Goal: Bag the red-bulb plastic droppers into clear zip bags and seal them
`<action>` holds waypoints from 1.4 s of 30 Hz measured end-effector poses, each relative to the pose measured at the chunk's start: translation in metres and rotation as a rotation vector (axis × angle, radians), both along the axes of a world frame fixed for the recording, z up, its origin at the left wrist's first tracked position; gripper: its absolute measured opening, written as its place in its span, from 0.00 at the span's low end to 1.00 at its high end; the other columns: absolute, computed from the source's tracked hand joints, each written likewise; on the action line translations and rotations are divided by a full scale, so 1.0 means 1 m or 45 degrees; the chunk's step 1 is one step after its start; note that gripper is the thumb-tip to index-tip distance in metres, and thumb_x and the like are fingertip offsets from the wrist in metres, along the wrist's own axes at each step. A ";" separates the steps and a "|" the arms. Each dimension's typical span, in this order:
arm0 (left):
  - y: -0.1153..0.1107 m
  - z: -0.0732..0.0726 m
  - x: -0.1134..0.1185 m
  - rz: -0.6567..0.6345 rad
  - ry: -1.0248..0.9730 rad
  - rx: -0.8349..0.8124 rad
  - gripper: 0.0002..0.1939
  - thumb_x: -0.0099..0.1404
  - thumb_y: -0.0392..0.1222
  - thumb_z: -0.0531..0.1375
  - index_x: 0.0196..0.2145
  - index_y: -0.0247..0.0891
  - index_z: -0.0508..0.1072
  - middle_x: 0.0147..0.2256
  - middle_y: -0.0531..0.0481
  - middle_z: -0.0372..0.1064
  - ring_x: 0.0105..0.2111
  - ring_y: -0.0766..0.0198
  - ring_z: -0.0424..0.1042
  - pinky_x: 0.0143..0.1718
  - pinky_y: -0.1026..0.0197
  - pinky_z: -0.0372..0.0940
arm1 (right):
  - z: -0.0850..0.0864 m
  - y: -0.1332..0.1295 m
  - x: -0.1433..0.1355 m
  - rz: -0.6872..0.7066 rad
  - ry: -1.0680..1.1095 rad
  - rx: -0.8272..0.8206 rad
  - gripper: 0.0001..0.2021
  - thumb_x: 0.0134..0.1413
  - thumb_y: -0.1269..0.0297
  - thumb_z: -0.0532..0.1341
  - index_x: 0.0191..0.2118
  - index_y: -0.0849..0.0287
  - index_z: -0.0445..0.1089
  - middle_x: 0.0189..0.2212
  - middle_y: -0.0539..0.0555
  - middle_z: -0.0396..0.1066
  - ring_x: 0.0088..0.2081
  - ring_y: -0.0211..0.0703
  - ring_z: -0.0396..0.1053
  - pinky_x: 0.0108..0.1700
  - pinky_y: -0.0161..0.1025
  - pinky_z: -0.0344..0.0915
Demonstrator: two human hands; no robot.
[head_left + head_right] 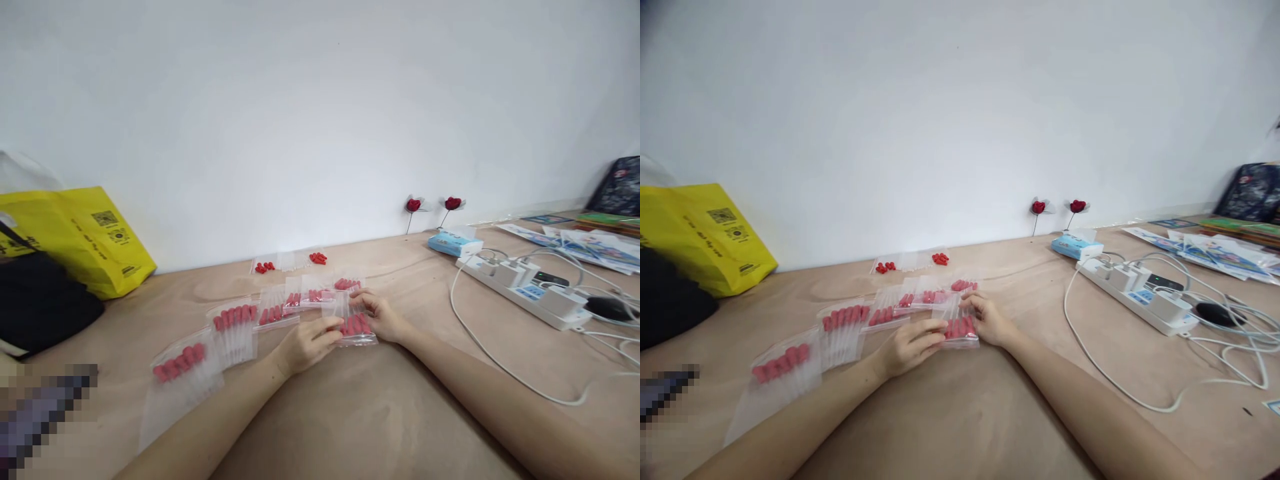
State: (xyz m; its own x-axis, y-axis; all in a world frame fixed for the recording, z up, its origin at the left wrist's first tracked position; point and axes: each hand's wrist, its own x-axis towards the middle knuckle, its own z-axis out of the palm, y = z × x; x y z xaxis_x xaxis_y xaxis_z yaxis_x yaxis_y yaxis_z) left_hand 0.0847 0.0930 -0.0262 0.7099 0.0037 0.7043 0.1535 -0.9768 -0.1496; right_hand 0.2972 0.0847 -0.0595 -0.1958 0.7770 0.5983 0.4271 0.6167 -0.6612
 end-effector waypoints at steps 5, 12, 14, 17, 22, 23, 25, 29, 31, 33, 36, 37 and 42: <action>0.007 -0.005 0.004 0.052 -0.008 -0.020 0.08 0.63 0.32 0.52 0.29 0.36 0.69 0.33 0.47 0.71 0.33 0.65 0.72 0.34 0.66 0.68 | 0.008 -0.012 0.008 -0.043 -0.385 0.193 0.19 0.46 0.78 0.53 0.45 0.58 0.63 0.46 0.60 0.63 0.46 0.43 0.64 0.46 0.42 0.62; 0.009 -0.006 0.012 0.065 -0.046 -0.058 0.08 0.62 0.32 0.52 0.29 0.37 0.69 0.31 0.48 0.71 0.32 0.66 0.72 0.34 0.66 0.68 | 0.013 -0.051 0.029 -0.239 -0.812 0.612 0.08 0.54 0.67 0.54 0.40 0.57 0.67 0.29 0.54 0.69 0.31 0.40 0.65 0.35 0.40 0.58; 0.008 -0.006 0.011 0.068 -0.039 -0.046 0.08 0.62 0.32 0.52 0.29 0.37 0.69 0.31 0.48 0.71 0.32 0.66 0.72 0.34 0.66 0.68 | 0.013 -0.054 0.030 -0.265 -0.852 0.720 0.08 0.55 0.69 0.53 0.38 0.56 0.68 0.25 0.52 0.69 0.28 0.38 0.64 0.34 0.39 0.57; 0.006 -0.006 0.010 0.062 -0.038 -0.026 0.07 0.62 0.32 0.52 0.29 0.37 0.68 0.31 0.48 0.71 0.31 0.66 0.72 0.33 0.66 0.68 | 0.012 -0.053 0.029 -0.245 -0.916 0.810 0.09 0.56 0.71 0.52 0.39 0.55 0.68 0.24 0.51 0.70 0.28 0.38 0.64 0.33 0.40 0.57; 0.002 -0.004 0.010 0.045 -0.051 -0.025 0.07 0.61 0.31 0.53 0.29 0.36 0.68 0.31 0.47 0.71 0.31 0.66 0.72 0.33 0.66 0.68 | 0.011 -0.053 0.027 -0.163 -0.884 0.890 0.11 0.56 0.73 0.51 0.40 0.56 0.66 0.26 0.52 0.70 0.29 0.38 0.65 0.33 0.40 0.57; 0.002 -0.004 0.009 0.041 -0.051 -0.017 0.06 0.61 0.30 0.53 0.29 0.36 0.68 0.31 0.47 0.71 0.31 0.65 0.72 0.33 0.66 0.68 | 0.011 -0.053 0.026 -0.164 -0.881 0.908 0.11 0.56 0.74 0.51 0.40 0.57 0.66 0.25 0.52 0.70 0.29 0.38 0.65 0.33 0.40 0.56; 0.001 -0.003 0.008 0.044 -0.053 0.004 0.06 0.62 0.31 0.53 0.30 0.36 0.68 0.31 0.46 0.71 0.31 0.65 0.72 0.33 0.65 0.68 | 0.012 -0.053 0.026 -0.192 -0.911 0.941 0.10 0.56 0.74 0.51 0.39 0.58 0.67 0.25 0.52 0.70 0.29 0.38 0.65 0.33 0.40 0.56; 0.003 -0.001 0.000 0.061 -0.039 0.055 0.06 0.62 0.31 0.52 0.33 0.36 0.68 0.32 0.46 0.71 0.33 0.64 0.72 0.34 0.64 0.69 | 0.013 -0.053 0.026 -0.244 -1.007 0.976 0.10 0.56 0.74 0.50 0.36 0.58 0.67 0.24 0.52 0.69 0.28 0.38 0.64 0.33 0.40 0.56; 0.005 -0.001 -0.005 0.064 -0.036 0.074 0.06 0.62 0.32 0.52 0.34 0.36 0.68 0.32 0.47 0.71 0.33 0.64 0.72 0.34 0.64 0.69 | 0.013 -0.052 0.026 -0.254 -1.010 0.981 0.09 0.55 0.74 0.51 0.36 0.58 0.67 0.24 0.52 0.69 0.28 0.38 0.64 0.34 0.40 0.56; 0.006 0.000 -0.009 0.058 -0.038 0.079 0.06 0.62 0.32 0.52 0.34 0.37 0.68 0.32 0.47 0.71 0.32 0.65 0.72 0.33 0.65 0.69 | 0.013 -0.052 0.027 -0.256 -0.990 0.976 0.09 0.55 0.75 0.51 0.36 0.58 0.67 0.24 0.52 0.69 0.28 0.38 0.64 0.34 0.40 0.56; 0.006 -0.001 -0.012 0.035 -0.027 0.081 0.06 0.63 0.31 0.52 0.35 0.36 0.68 0.31 0.48 0.71 0.31 0.66 0.72 0.32 0.66 0.69 | 0.013 -0.052 0.028 -0.277 -0.991 0.969 0.09 0.55 0.74 0.51 0.36 0.58 0.66 0.24 0.51 0.70 0.28 0.37 0.64 0.35 0.40 0.56; 0.006 -0.001 -0.012 0.029 -0.027 0.080 0.06 0.62 0.31 0.53 0.34 0.36 0.68 0.31 0.48 0.71 0.30 0.67 0.72 0.32 0.66 0.69 | 0.013 -0.052 0.028 -0.290 -0.998 0.976 0.09 0.55 0.74 0.51 0.35 0.57 0.66 0.24 0.51 0.70 0.27 0.36 0.64 0.35 0.39 0.56; 0.002 -0.001 -0.003 0.065 -0.055 0.060 0.06 0.61 0.31 0.54 0.36 0.35 0.68 0.33 0.46 0.71 0.35 0.63 0.70 0.36 0.61 0.68 | 0.016 -0.052 0.022 -0.324 -0.956 1.042 0.06 0.53 0.74 0.53 0.31 0.61 0.66 0.21 0.49 0.68 0.25 0.34 0.61 0.35 0.38 0.55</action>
State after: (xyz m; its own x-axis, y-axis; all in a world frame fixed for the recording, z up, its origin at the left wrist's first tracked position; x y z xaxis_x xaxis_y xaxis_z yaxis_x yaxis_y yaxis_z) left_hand 0.0812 0.0946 -0.0268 0.6783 0.0052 0.7348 0.2099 -0.9597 -0.1870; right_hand 0.3197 0.0331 -0.0431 -0.6111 0.2760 0.7419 0.7196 0.5842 0.3754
